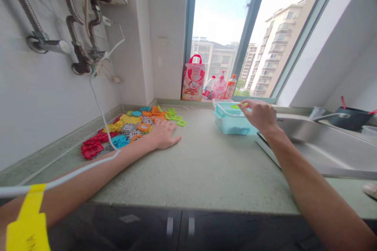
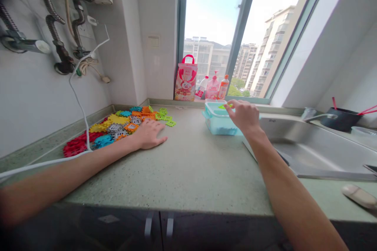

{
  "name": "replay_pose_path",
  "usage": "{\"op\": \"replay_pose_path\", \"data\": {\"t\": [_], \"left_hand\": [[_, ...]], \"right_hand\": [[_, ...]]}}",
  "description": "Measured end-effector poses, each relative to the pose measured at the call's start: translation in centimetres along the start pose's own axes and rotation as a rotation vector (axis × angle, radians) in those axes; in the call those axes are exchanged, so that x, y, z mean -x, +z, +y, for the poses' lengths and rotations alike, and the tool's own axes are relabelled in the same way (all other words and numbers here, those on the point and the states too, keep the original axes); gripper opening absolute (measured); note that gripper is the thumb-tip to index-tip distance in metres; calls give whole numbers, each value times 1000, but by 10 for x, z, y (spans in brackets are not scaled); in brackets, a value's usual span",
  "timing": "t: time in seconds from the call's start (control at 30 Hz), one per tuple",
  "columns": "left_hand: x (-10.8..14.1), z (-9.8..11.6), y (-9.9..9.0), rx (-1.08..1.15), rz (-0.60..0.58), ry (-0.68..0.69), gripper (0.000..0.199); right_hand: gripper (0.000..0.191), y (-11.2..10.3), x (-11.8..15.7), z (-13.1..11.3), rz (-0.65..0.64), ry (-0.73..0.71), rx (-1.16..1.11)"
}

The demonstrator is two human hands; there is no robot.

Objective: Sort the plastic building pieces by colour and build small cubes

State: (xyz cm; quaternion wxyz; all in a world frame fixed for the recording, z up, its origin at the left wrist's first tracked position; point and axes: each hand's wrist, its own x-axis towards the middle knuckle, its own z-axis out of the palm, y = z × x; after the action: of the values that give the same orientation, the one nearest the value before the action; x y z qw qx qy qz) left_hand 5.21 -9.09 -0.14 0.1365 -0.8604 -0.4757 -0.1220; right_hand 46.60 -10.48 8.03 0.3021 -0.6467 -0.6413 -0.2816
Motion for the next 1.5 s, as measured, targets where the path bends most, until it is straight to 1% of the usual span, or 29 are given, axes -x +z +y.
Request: {"op": "replay_pose_path", "data": {"t": [0.1,0.23,0.3,0.37,0.43,0.53,0.6,0.63,0.73,0.8,0.83,0.9,0.97,1.03,1.1,1.17,1.2,1.23,1.27,1.3,1.37,1.43,1.5], "left_hand": [[-19,0,2,-45,-42,-85,77],[-50,2,7,-101,-118,-203,93],[-62,3,10,-110,-156,-213,97],[-71,1,14,-105,-193,-202,96],[-75,-1,17,-83,-214,-195,94],[-75,-3,20,-47,-219,-164,89],[-71,-1,18,-23,-228,-121,84],[-68,1,16,-6,-235,-96,82],[-56,8,7,45,-245,-11,79],[-45,13,1,61,-241,44,79],[-39,15,-2,64,-236,71,78],[-24,21,-8,74,-219,131,77],[-7,29,-15,97,-196,207,75],[11,38,-22,127,-185,276,73],[27,45,-31,134,-177,323,75],[39,44,-42,116,-137,347,79],[43,38,-48,103,-102,341,78],[45,27,-55,90,-59,319,74],[46,12,-61,77,-20,276,64],[46,-7,-66,61,24,200,58],[43,-57,-73,18,89,-9,50],[40,-112,-74,13,152,-262,42],[36,-162,-68,91,131,-465,41]], "right_hand": [[40,5,1,3,-124,22,31],[41,5,2,-4,-215,52,35],[42,2,2,-7,-251,57,43],[43,0,1,-7,-278,60,45],[44,-2,1,-7,-303,74,40],[45,-2,1,-5,-334,95,33],[45,0,2,-3,-306,73,34],[43,1,2,-2,-265,51,35],[38,2,2,-4,-62,-38,1],[34,0,2,-11,81,-119,-70],[33,-2,3,-17,133,-174,-117],[29,-5,8,-32,176,-316,-222],[25,-4,17,-53,134,-489,-336],[23,3,32,-76,33,-640,-452],[28,17,50,-99,-90,-706,-564],[46,31,68,-119,-242,-702,-656],[55,37,76,-127,-334,-701,-691],[63,42,82,-134,-427,-698,-714],[68,45,87,-138,-516,-699,-730],[72,46,90,-142,-587,-703,-739],[76,43,91,-146,-673,-717,-742],[75,40,90,-146,-701,-732,-737],[70,38,88,-145,-705,-721,-728]]}}
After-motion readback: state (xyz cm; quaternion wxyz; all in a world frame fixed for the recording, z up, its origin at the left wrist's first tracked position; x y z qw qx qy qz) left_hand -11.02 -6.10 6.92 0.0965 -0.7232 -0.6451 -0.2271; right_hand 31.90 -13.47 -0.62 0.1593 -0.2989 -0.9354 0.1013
